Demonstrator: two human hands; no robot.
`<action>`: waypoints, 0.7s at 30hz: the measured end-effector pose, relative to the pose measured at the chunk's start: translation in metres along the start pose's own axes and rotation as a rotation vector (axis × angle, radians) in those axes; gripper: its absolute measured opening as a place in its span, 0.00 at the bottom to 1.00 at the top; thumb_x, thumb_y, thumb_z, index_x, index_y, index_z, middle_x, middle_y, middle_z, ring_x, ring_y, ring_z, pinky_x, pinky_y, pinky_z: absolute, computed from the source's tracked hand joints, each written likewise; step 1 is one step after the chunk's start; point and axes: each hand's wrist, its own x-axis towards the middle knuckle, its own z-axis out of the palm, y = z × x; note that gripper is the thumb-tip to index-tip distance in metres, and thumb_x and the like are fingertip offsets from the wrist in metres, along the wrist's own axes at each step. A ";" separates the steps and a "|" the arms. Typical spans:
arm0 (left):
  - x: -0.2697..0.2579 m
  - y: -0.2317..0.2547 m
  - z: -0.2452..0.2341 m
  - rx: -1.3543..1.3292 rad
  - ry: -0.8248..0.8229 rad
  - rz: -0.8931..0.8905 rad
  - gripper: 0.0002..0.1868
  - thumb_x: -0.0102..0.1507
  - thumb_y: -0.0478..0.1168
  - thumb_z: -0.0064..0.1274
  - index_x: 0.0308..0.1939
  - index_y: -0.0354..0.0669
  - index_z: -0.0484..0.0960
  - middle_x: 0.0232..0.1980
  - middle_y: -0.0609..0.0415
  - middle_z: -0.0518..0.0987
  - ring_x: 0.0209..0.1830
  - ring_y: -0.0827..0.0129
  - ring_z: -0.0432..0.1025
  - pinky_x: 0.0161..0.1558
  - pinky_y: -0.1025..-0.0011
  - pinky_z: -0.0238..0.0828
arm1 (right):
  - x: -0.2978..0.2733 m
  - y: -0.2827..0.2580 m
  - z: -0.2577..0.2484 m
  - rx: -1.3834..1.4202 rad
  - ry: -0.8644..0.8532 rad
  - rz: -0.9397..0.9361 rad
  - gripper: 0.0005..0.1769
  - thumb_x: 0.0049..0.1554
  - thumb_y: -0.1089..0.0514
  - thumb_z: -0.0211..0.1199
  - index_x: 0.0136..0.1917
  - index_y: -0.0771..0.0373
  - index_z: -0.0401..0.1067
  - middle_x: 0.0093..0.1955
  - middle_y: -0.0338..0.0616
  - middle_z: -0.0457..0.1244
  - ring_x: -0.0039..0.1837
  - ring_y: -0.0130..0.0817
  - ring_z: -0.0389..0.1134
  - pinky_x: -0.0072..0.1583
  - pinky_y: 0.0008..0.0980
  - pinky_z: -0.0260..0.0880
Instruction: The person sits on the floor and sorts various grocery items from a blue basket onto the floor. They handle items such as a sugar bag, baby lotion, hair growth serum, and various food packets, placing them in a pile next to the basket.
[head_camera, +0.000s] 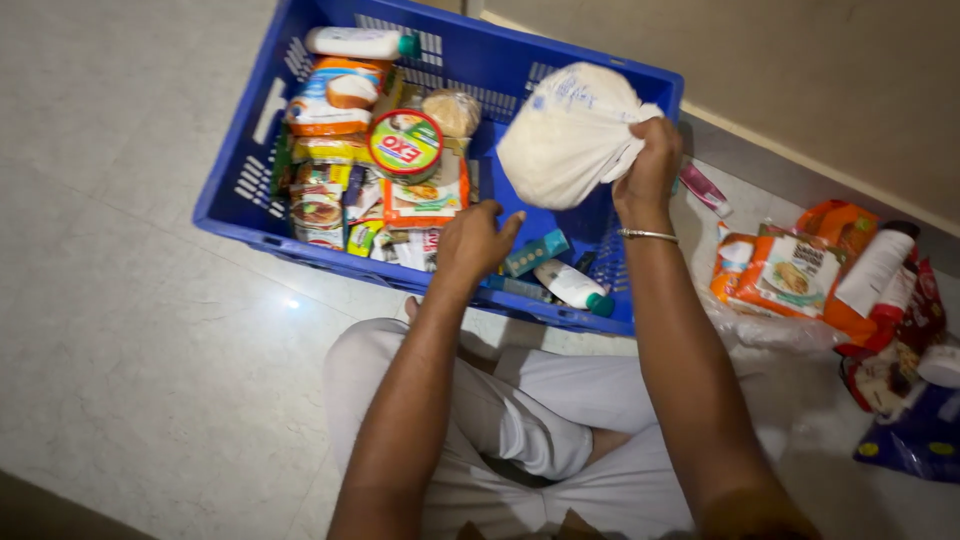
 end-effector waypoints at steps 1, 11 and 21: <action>-0.001 -0.003 0.004 0.004 0.006 0.018 0.27 0.63 0.59 0.56 0.48 0.38 0.85 0.44 0.40 0.83 0.47 0.45 0.78 0.48 0.52 0.73 | -0.006 -0.016 0.006 0.115 0.020 -0.003 0.06 0.50 0.64 0.57 0.41 0.68 0.72 0.45 0.48 0.65 0.52 0.41 0.68 0.60 0.38 0.70; 0.006 -0.013 0.006 0.148 -0.041 0.039 0.26 0.65 0.60 0.54 0.45 0.40 0.86 0.38 0.43 0.85 0.41 0.46 0.80 0.44 0.52 0.74 | -0.105 -0.238 -0.042 0.296 0.060 -0.132 0.13 0.49 0.63 0.57 0.48 0.67 0.70 0.51 0.48 0.65 0.60 0.44 0.69 0.70 0.42 0.70; -0.008 -0.001 -0.001 0.189 -0.068 0.054 0.25 0.67 0.59 0.54 0.53 0.43 0.86 0.43 0.43 0.85 0.45 0.48 0.79 0.49 0.54 0.73 | -0.219 -0.341 -0.228 0.062 0.405 -0.398 0.12 0.49 0.65 0.57 0.49 0.67 0.67 0.50 0.46 0.63 0.58 0.43 0.69 0.65 0.39 0.72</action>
